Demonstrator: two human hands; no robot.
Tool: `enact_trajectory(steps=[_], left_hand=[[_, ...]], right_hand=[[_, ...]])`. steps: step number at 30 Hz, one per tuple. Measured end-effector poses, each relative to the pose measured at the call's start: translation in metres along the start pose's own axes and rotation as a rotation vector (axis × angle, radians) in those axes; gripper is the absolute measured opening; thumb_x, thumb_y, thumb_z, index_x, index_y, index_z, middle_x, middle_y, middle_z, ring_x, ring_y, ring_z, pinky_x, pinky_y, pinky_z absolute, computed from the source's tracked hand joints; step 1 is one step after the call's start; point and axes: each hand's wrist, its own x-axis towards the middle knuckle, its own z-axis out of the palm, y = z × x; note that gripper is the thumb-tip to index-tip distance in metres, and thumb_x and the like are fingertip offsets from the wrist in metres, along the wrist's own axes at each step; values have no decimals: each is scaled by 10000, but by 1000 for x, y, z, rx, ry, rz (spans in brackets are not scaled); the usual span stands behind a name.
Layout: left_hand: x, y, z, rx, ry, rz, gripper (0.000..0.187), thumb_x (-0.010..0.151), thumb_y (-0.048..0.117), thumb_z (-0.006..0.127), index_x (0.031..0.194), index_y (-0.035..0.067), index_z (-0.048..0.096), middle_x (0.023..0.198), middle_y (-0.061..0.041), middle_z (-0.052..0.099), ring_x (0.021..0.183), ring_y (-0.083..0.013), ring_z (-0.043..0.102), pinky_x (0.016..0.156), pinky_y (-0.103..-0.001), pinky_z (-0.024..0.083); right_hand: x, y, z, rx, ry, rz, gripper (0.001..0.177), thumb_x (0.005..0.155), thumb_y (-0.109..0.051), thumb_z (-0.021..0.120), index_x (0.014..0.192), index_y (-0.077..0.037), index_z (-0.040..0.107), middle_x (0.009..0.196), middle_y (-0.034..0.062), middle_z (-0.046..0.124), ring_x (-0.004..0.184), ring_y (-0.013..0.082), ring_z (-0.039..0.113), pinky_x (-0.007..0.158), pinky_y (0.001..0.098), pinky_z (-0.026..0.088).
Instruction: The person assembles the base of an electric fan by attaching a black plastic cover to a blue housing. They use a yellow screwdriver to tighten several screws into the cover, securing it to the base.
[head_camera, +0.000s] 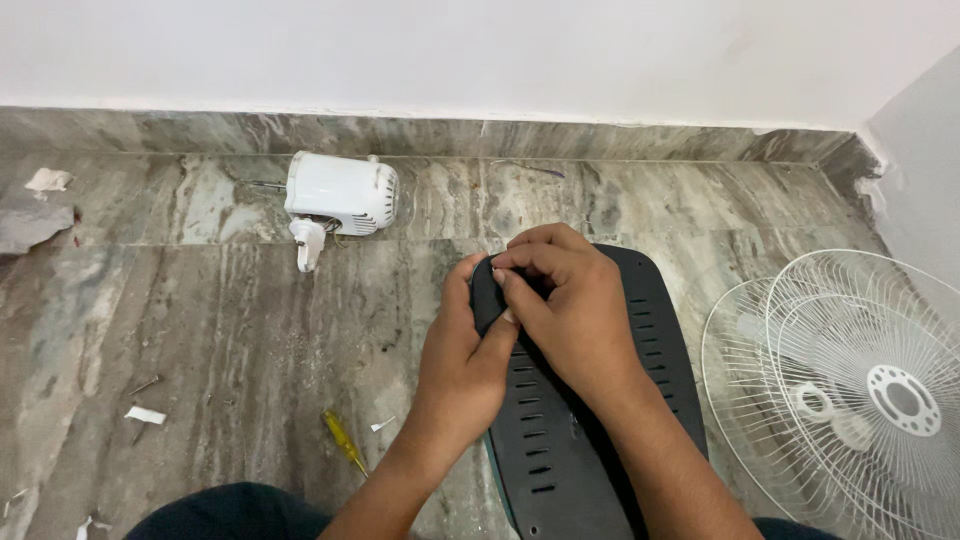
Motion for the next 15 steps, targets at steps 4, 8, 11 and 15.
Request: enact_trajectory(steps=[4, 8, 11, 15], left_hand=[[1, -5, 2, -41, 24, 41, 559, 954, 93, 550, 1482, 28, 377, 1272, -162, 673, 1177, -228, 692, 968, -343, 530], [8, -16, 3, -44, 3, 148, 591, 945, 60, 561, 1502, 21, 366, 1321, -184, 640, 1217, -234, 665, 996, -348, 525], [21, -28, 8, -151, -32, 163, 616, 965, 61, 556, 1536, 33, 325, 1397, -189, 580, 1279, -247, 611, 1034, -355, 500], [36, -45, 6, 29, -26, 389, 617, 971, 43, 588, 1540, 27, 350, 1436, -189, 567, 1326, -263, 586, 1091, -367, 464]], right_hand=[[1, 0, 0, -16, 21, 27, 134, 834, -69, 770, 956, -14, 779, 1018, 55, 742, 717, 122, 709, 640, 263, 567], [0, 4, -1, -53, 92, -79, 148, 838, -67, 777, 977, -16, 779, 1070, 73, 728, 805, 152, 736, 691, 271, 583], [3, 11, -1, -118, 165, -179, 145, 853, -71, 787, 990, -23, 782, 1092, 87, 727, 882, 195, 747, 742, 285, 583], [3, 25, 0, -161, 226, -273, 155, 866, -43, 790, 1019, -21, 777, 1119, 110, 715, 985, 243, 736, 821, 314, 580]])
